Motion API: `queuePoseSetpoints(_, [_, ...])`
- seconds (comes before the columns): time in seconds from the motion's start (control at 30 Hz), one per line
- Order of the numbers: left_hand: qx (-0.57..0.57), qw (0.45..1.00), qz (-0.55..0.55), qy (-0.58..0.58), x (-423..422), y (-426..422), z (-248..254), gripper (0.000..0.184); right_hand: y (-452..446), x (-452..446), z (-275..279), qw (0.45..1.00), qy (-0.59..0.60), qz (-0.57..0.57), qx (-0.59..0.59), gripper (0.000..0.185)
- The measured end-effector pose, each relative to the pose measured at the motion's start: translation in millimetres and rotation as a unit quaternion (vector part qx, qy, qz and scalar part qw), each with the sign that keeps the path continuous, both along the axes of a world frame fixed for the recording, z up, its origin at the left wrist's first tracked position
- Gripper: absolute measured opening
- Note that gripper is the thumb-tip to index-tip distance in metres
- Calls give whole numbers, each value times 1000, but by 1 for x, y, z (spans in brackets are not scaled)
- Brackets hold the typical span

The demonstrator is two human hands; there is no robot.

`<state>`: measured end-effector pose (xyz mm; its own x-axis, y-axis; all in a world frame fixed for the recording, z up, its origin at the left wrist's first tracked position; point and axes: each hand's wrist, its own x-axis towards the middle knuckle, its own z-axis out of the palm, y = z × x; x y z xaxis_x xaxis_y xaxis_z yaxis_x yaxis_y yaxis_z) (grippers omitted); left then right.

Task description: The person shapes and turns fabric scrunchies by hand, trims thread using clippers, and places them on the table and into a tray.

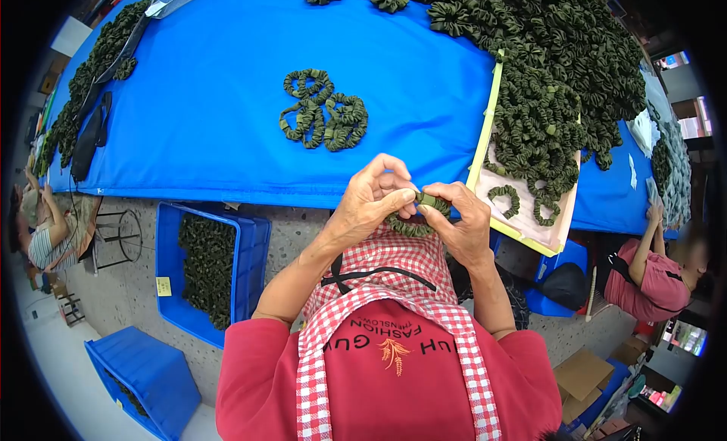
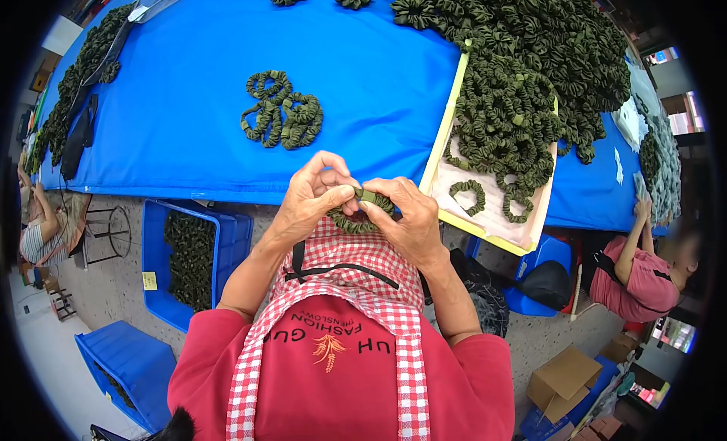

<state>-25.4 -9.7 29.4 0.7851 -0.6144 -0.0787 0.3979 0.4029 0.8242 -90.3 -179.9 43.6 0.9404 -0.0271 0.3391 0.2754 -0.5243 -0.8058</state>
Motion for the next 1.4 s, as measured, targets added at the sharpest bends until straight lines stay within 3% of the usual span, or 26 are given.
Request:
queuePoseSetpoints(0.33, [86,992,-9,-93,-1,-8,-8,18,0,3,-9,1000,-11,-9,-6,27])
queuePoseSetpoints(0.5, [72,995,7,-66,1,-8,-1,15,1,1,3,999,-5,-46,3,27])
queuePoseSetpoints(0.67, [144,982,-60,-109,0,-12,7,12,-5,-8,-5,998,-21,-42,-37,26])
queuePoseSetpoints(0.87, [106,994,-25,-23,-8,-17,-14,20,-4,-18,-4,990,-9,-144,-10,26])
queuePoseSetpoints(1.0, [147,980,-67,-117,-8,-12,-28,31,-9,-15,-13,995,-11,-87,-41,25])
queuePoseSetpoints(1.33, [218,955,-106,-174,-6,-9,-21,28,-4,-10,3,998,26,-46,-26,26])
queuePoseSetpoints(1.4, [251,943,-99,-194,-7,-7,-9,28,-5,-13,0,997,46,6,-67,26])
